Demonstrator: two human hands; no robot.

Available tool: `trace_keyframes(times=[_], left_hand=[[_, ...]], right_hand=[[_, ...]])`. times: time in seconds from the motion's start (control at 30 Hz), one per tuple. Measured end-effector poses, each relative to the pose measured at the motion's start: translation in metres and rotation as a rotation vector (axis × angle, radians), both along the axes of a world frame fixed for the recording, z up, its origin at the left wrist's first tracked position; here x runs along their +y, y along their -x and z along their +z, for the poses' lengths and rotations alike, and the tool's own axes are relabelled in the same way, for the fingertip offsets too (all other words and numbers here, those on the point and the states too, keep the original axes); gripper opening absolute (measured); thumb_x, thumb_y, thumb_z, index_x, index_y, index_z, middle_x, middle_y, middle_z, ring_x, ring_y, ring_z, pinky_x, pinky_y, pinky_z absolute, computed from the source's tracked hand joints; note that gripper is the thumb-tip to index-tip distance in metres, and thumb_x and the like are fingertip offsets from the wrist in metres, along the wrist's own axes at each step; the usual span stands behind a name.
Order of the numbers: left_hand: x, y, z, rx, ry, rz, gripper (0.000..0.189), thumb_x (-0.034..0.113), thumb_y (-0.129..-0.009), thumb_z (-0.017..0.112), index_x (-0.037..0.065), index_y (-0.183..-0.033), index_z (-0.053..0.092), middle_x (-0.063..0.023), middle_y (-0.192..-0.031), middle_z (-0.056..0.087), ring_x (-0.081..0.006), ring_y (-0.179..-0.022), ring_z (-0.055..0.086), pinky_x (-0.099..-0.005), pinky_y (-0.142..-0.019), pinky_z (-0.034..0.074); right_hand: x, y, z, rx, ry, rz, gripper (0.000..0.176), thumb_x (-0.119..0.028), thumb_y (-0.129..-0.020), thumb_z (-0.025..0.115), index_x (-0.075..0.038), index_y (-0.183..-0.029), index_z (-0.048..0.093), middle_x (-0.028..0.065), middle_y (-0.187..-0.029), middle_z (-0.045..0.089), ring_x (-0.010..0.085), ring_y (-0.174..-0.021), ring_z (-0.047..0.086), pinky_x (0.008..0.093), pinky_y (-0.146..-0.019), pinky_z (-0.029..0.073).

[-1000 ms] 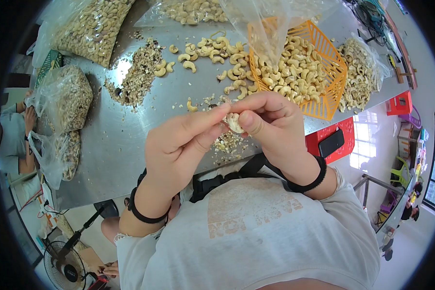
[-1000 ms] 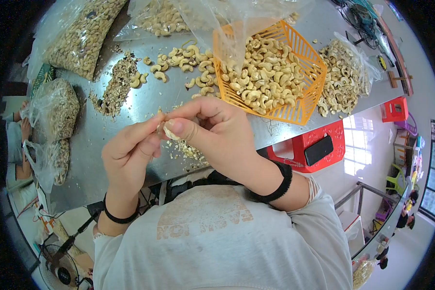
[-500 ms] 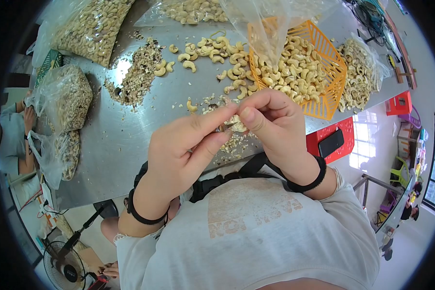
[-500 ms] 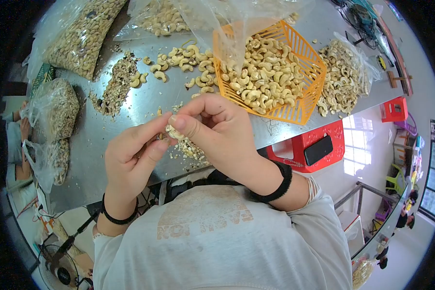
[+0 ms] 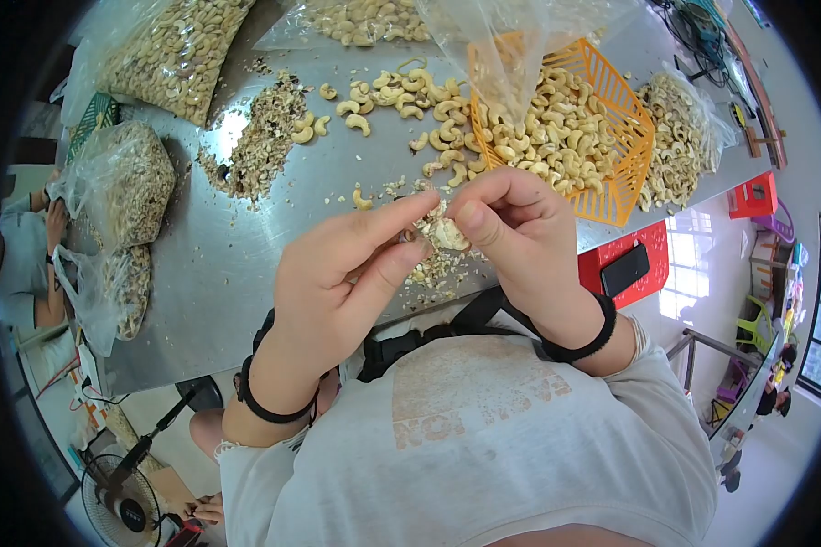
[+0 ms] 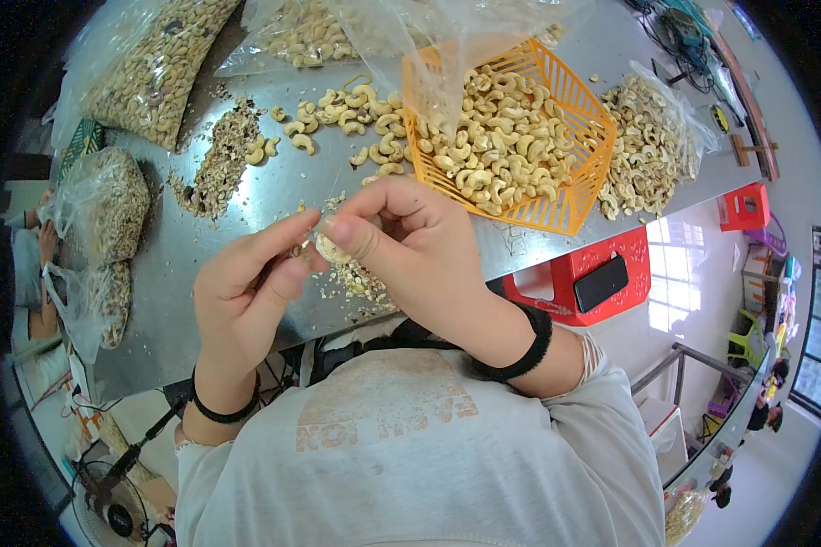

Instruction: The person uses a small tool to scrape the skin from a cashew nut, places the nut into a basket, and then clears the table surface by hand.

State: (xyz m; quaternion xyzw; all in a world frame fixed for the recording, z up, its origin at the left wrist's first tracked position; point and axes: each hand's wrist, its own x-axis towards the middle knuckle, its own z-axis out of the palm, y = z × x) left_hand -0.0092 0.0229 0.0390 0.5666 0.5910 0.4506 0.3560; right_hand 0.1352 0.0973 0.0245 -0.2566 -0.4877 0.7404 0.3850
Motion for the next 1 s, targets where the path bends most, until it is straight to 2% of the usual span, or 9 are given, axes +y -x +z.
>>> trace_keyframes(times=[0.1,0.23,0.37,0.43,0.57,0.73,0.9,1.0], left_hand=[[0.001,-0.002,-0.006,-0.006,-0.093,-0.013,0.032,0.006,-0.072,0.056,0.008,-0.104,0.054,-0.0078,-0.075,0.059,-0.015,-0.064,0.055,-0.023,-0.057,0.041],[0.001,-0.003,-0.007,-0.029,-0.076,-0.008,0.032,0.005,-0.072,0.056,0.008,-0.104,0.054,-0.0081,-0.076,0.058,-0.0155,-0.063,0.055,-0.0234,-0.056,0.041],[0.001,-0.002,-0.006,-0.011,-0.076,-0.039,0.032,0.005,-0.071,0.056,0.008,-0.104,0.054,-0.0083,-0.076,0.059,-0.0157,-0.062,0.055,-0.0231,-0.055,0.041],[0.001,-0.003,-0.005,-0.017,-0.063,-0.044,0.032,0.005,-0.071,0.056,0.007,-0.104,0.054,-0.0084,-0.076,0.059,-0.0158,-0.062,0.055,-0.023,-0.055,0.041],[0.001,-0.003,-0.005,0.001,-0.076,-0.036,0.031,0.004,-0.071,0.056,0.008,-0.102,0.055,-0.0083,-0.076,0.059,-0.0161,-0.061,0.055,-0.0232,-0.055,0.041],[0.001,-0.005,-0.002,0.021,-0.04,-0.039,0.029,0.004,-0.07,0.057,0.008,-0.099,0.057,-0.0079,-0.076,0.059,-0.0165,-0.061,0.055,-0.0234,-0.055,0.042],[0.003,-0.006,-0.004,0.134,-0.158,-0.02,0.027,0.004,-0.07,0.057,0.008,-0.097,0.058,-0.0077,-0.075,0.059,-0.0172,-0.061,0.055,-0.0238,-0.054,0.042],[0.003,-0.006,-0.005,0.097,-0.138,-0.018,0.026,0.003,-0.071,0.057,0.008,-0.096,0.058,-0.0072,-0.075,0.06,-0.0164,-0.061,0.055,-0.0232,-0.054,0.042]], right_hand=[[0.0,0.001,0.002,0.03,0.037,0.026,0.012,-0.012,-0.075,0.059,-0.001,-0.076,0.053,0.0025,-0.07,0.056,0.0065,-0.063,0.053,0.0171,-0.056,0.041],[0.0,0.0,-0.001,-0.048,-0.035,0.007,0.013,-0.012,-0.076,0.058,-0.001,-0.077,0.053,0.003,-0.069,0.056,0.0074,-0.062,0.054,0.0175,-0.055,0.042],[0.0,0.0,0.001,0.016,0.031,0.03,0.012,-0.012,-0.076,0.058,-0.001,-0.076,0.053,0.0022,-0.069,0.055,0.0058,-0.061,0.052,0.017,-0.055,0.041],[0.0,0.001,-0.001,-0.082,-0.063,-0.03,0.011,-0.011,-0.076,0.058,-0.001,-0.075,0.054,0.0014,-0.068,0.055,0.0044,-0.061,0.05,0.0167,-0.054,0.039],[-0.001,0.002,0.0,0.0,-0.043,-0.001,0.012,-0.011,-0.076,0.058,-0.001,-0.077,0.052,0.0004,-0.068,0.053,0.0034,-0.061,0.048,0.0158,-0.053,0.038],[-0.001,0.005,-0.007,0.04,-0.088,-0.102,0.016,-0.008,-0.075,0.058,-0.002,-0.082,0.044,-0.0007,-0.069,0.049,0.0023,-0.059,0.045,0.0139,-0.052,0.036],[-0.004,0.005,-0.009,-0.001,-0.158,-0.125,0.016,-0.007,-0.076,0.057,-0.003,-0.081,0.043,-0.0004,-0.069,0.048,0.0021,-0.06,0.045,0.014,-0.051,0.036],[-0.004,0.006,-0.008,-0.005,-0.187,-0.131,0.016,-0.007,-0.076,0.057,-0.003,-0.08,0.043,-0.0004,-0.069,0.048,0.002,-0.06,0.044,0.014,-0.051,0.036]])
